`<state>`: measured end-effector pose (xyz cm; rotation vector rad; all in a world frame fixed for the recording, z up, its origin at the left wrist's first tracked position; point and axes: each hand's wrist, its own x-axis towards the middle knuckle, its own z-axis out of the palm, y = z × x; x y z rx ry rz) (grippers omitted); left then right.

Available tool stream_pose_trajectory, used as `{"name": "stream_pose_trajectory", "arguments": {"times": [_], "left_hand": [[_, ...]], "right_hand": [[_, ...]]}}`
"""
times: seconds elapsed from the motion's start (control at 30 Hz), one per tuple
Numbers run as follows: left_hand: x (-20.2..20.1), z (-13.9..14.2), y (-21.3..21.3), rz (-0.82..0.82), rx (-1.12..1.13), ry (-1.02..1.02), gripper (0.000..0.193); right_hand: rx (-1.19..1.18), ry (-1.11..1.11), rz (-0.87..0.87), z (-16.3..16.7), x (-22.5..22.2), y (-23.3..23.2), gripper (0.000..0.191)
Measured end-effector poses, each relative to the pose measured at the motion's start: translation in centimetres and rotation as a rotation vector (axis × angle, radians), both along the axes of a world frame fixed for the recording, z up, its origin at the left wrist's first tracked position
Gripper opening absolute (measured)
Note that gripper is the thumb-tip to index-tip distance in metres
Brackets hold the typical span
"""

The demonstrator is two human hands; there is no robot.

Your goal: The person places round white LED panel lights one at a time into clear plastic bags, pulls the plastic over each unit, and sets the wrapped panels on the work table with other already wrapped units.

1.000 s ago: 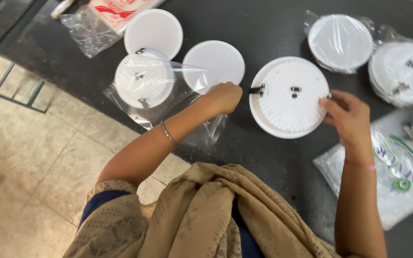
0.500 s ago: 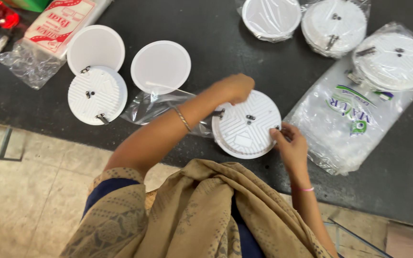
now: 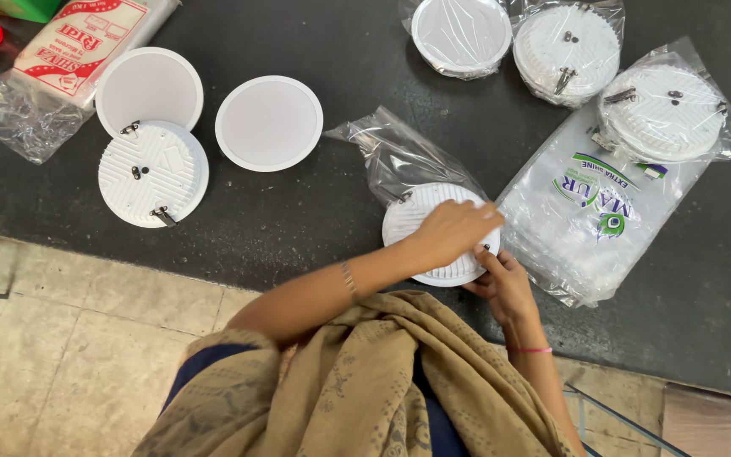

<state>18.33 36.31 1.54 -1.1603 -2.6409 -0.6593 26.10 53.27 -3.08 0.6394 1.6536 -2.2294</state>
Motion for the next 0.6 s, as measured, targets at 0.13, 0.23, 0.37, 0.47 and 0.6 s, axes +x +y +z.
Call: {"name": "stream_pose_trajectory", "arguments": {"times": [0.13, 0.23, 0.37, 0.47, 0.6], "left_hand": [[1.7, 1.2, -6.8, 0.375, 0.062, 0.03, 0.04], [3.2, 0.8, -10.6, 0.594, 0.232, -0.051, 0.027], [6.0, 0.5, -11.7, 0.627, 0.428, -0.325, 0.013], [9.0, 1.1, -10.5, 0.447, 0.654, -0.495, 0.016], [10.4, 2.2, -9.6, 0.375, 0.764, -0.546, 0.018]], "right_hand": [[-0.139, -0.023, -0.047, 0.6, 0.0, -1.2, 0.037], [-0.138, 0.01, -0.049, 1.6, -0.4, -2.5, 0.039], [-0.174, 0.027, -0.097, 2.8, -1.3, -4.7, 0.043], [-0.193, 0.042, -0.135, 3.4, -2.1, -6.7, 0.046], [-0.185, 0.04, -0.117, 3.2, -2.7, -8.4, 0.044]]}}
